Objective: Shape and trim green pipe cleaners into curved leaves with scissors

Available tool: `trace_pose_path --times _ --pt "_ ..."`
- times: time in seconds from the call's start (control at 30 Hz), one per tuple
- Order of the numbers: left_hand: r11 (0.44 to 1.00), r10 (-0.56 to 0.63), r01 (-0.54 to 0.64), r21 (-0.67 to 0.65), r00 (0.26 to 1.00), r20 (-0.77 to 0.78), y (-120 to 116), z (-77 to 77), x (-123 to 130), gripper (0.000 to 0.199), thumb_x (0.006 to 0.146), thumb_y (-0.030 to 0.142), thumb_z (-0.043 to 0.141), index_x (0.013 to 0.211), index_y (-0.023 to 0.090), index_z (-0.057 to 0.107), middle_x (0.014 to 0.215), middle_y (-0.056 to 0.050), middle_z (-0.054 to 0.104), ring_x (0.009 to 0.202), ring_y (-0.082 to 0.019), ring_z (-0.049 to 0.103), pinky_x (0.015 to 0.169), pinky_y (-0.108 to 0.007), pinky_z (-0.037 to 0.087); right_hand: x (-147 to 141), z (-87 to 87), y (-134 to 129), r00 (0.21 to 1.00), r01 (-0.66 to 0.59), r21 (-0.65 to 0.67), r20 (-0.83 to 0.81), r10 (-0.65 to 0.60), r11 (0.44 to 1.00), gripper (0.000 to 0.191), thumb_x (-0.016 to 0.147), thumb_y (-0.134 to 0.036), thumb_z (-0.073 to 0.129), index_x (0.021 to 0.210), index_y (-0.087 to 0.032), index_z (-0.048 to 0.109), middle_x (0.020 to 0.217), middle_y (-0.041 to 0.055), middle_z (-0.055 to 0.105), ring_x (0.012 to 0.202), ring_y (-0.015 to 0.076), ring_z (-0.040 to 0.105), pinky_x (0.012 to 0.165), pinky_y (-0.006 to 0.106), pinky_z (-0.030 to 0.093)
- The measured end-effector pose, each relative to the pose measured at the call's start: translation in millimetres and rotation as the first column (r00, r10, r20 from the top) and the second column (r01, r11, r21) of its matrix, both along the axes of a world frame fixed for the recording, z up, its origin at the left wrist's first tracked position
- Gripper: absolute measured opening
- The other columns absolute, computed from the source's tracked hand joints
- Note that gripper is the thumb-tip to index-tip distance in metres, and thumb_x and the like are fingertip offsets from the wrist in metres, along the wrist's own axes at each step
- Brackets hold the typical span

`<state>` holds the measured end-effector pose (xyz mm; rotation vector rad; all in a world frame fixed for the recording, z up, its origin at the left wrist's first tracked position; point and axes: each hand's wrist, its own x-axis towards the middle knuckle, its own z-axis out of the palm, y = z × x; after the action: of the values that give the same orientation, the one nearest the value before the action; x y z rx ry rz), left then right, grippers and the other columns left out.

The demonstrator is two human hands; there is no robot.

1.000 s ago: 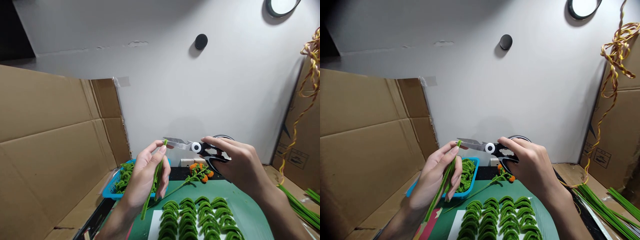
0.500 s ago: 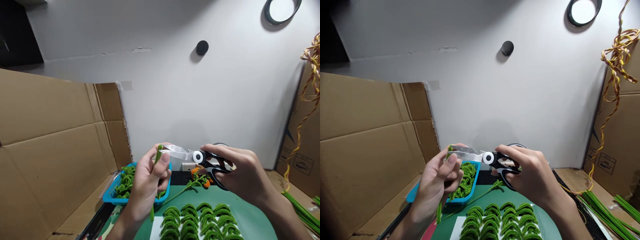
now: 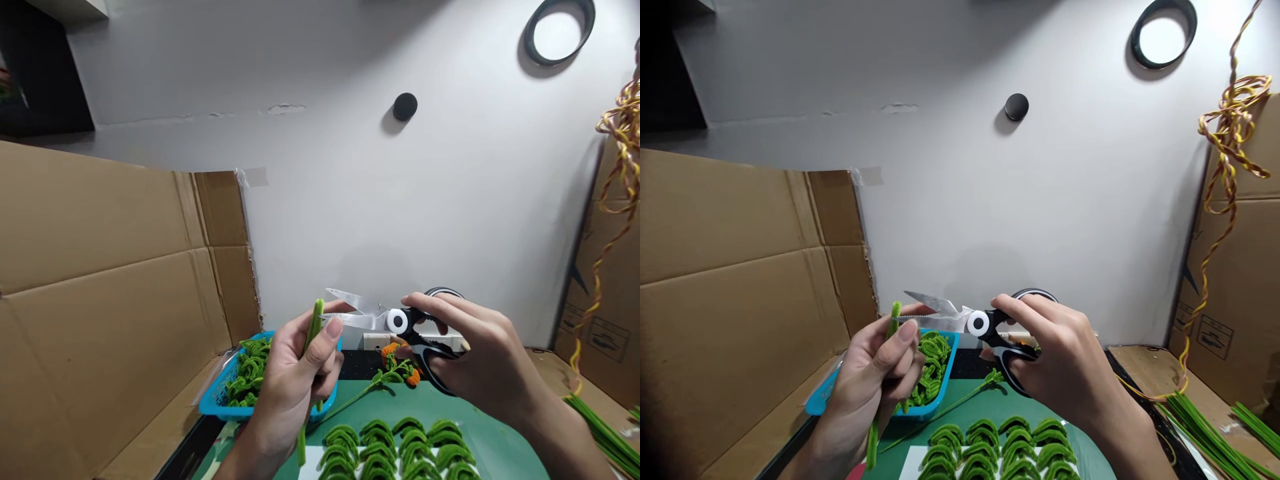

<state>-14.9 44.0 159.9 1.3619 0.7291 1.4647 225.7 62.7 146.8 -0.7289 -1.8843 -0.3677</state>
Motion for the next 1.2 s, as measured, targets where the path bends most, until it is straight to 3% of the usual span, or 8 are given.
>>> trace_pose_path --times 0.23,0.43,0.8,1.2 --pt "0.999 0.021 -0.021 -0.026 1.000 -0.010 5.6 -1.3 -3.8 0.047 0.086 0.057 0.081 0.105 0.020 0.061 0.052 0.016 0.019 0.039 -0.002 0.015 0.036 -0.014 0.013 -0.8 -3.6 3.1 0.999 -0.008 -0.076 0.034 0.010 0.997 0.046 0.080 -0.008 0.057 0.121 -0.025 0.070 0.096 -0.0001 0.079 0.069 0.0140 0.069 0.062 0.025 0.052" --pt "0.999 0.045 -0.046 -0.030 0.999 -0.023 6.8 0.0 -5.1 0.043 0.085 0.054 0.082 0.092 0.020 0.056 0.053 0.016 0.017 0.039 -0.002 0.014 0.036 -0.015 0.013 1.8 -10.8 8.2 0.999 0.008 -0.110 0.044 -0.003 0.994 0.060 0.071 -0.004 0.054 0.124 -0.028 0.070 0.101 0.0001 0.080 0.077 0.0167 0.074 0.065 0.026 0.053" --pt "0.996 0.047 -0.050 -0.069 0.998 -0.045 9.0 -1.3 -3.9 0.045 0.087 0.058 0.079 0.090 0.023 0.051 0.054 0.015 0.016 0.040 -0.004 0.014 0.039 -0.016 0.013 -1.1 -8.1 8.3 0.998 0.014 -0.189 0.061 -0.003 0.982 0.057 0.072 -0.004 0.050 0.119 -0.027 0.074 0.092 -0.0002 0.079 0.070 0.0151 0.069 0.064 0.026 0.052" --pt "0.989 0.121 -0.123 -0.082 0.992 -0.029 -1.2 6.9 4.1 0.046 0.086 0.056 0.080 0.095 0.021 0.051 0.057 0.016 0.017 0.044 -0.003 0.014 0.044 -0.016 0.010 -0.7 -8.1 10.4 0.998 0.003 -0.144 0.069 0.007 0.990 0.059 0.070 0.000 0.050 0.118 -0.026 0.074 0.088 -0.0010 0.079 0.065 0.0139 0.068 0.063 0.024 0.051"
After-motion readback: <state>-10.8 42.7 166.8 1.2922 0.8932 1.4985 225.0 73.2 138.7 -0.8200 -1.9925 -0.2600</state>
